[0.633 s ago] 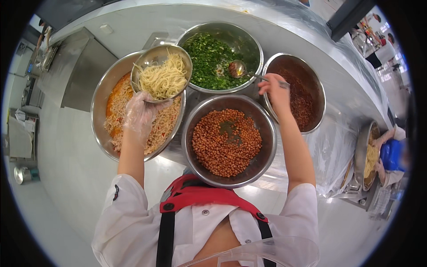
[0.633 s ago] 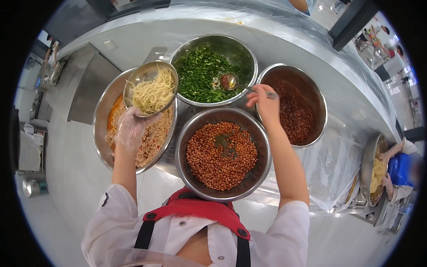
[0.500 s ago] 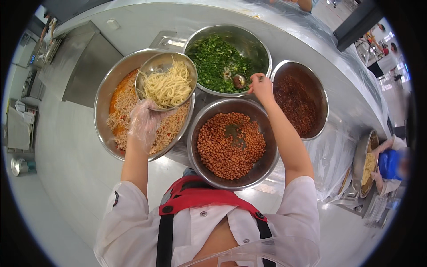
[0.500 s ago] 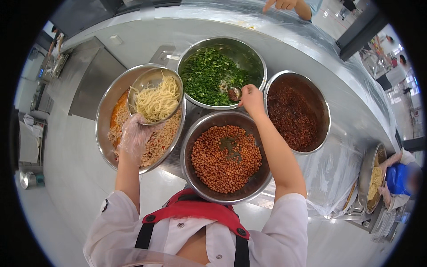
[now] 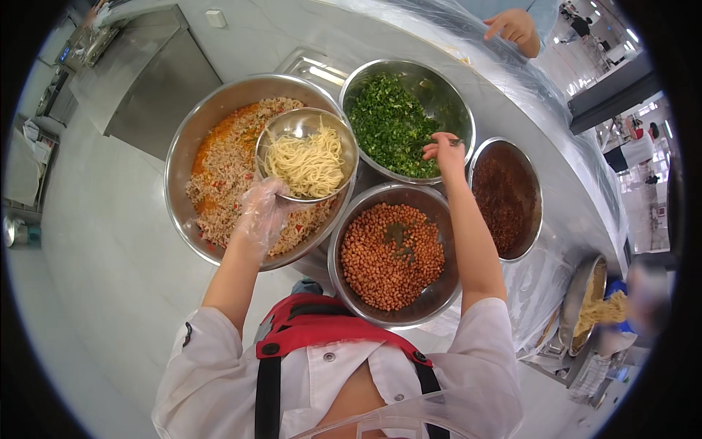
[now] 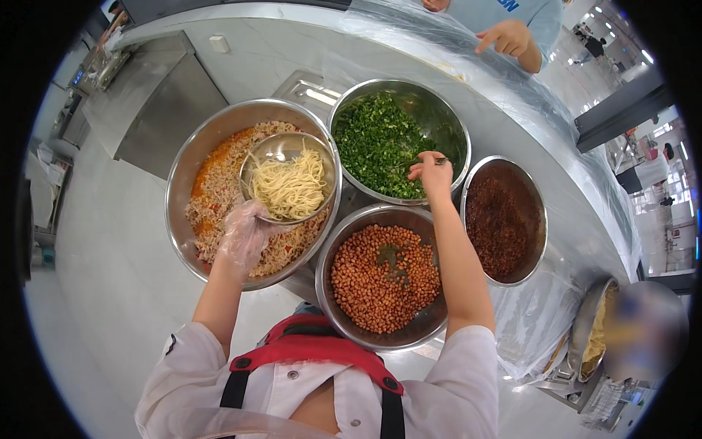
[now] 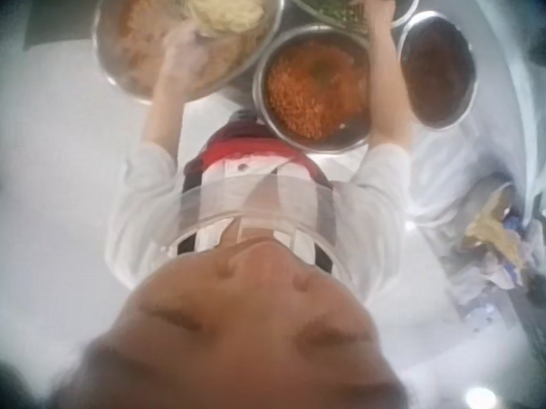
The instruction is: The person assembles multiple noodle bowls at a food counter. They scoop noodles into bowls, then add toppings including chopped greens, a red sauce, and peanuts using a ladle and their gloved hands. Completed bowls are handed to customers across the counter.
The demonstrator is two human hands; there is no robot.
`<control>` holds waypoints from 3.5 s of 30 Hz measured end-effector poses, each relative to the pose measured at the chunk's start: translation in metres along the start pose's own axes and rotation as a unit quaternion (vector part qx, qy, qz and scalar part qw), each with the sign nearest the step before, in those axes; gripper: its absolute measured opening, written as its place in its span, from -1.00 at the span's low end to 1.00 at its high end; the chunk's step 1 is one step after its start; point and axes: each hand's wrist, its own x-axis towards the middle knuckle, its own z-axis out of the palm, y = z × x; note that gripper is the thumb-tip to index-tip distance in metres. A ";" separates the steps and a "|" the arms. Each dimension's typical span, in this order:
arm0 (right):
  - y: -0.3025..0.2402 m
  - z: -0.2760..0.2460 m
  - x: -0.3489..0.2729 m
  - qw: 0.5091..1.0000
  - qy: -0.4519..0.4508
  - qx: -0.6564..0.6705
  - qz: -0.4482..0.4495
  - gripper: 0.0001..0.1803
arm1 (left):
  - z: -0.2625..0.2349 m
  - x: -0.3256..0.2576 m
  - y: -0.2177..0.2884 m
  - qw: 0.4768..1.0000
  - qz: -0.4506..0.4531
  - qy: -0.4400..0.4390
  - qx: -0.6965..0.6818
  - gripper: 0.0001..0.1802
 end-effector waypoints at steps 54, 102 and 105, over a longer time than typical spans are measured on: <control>-0.041 0.003 -0.316 0.992 -0.032 0.044 -0.115 -0.77 | -0.066 -0.046 -0.048 0.994 -0.082 -0.005 -0.072 -0.27; -0.117 0.055 -0.228 0.661 -0.097 -0.409 -0.622 -0.58 | -0.018 0.012 0.007 0.991 -0.037 -0.083 -0.101 -0.52; -0.109 0.005 -0.238 0.763 0.004 -0.340 -0.550 -0.72 | 0.030 0.041 0.011 0.991 -0.067 -0.097 -0.068 -0.56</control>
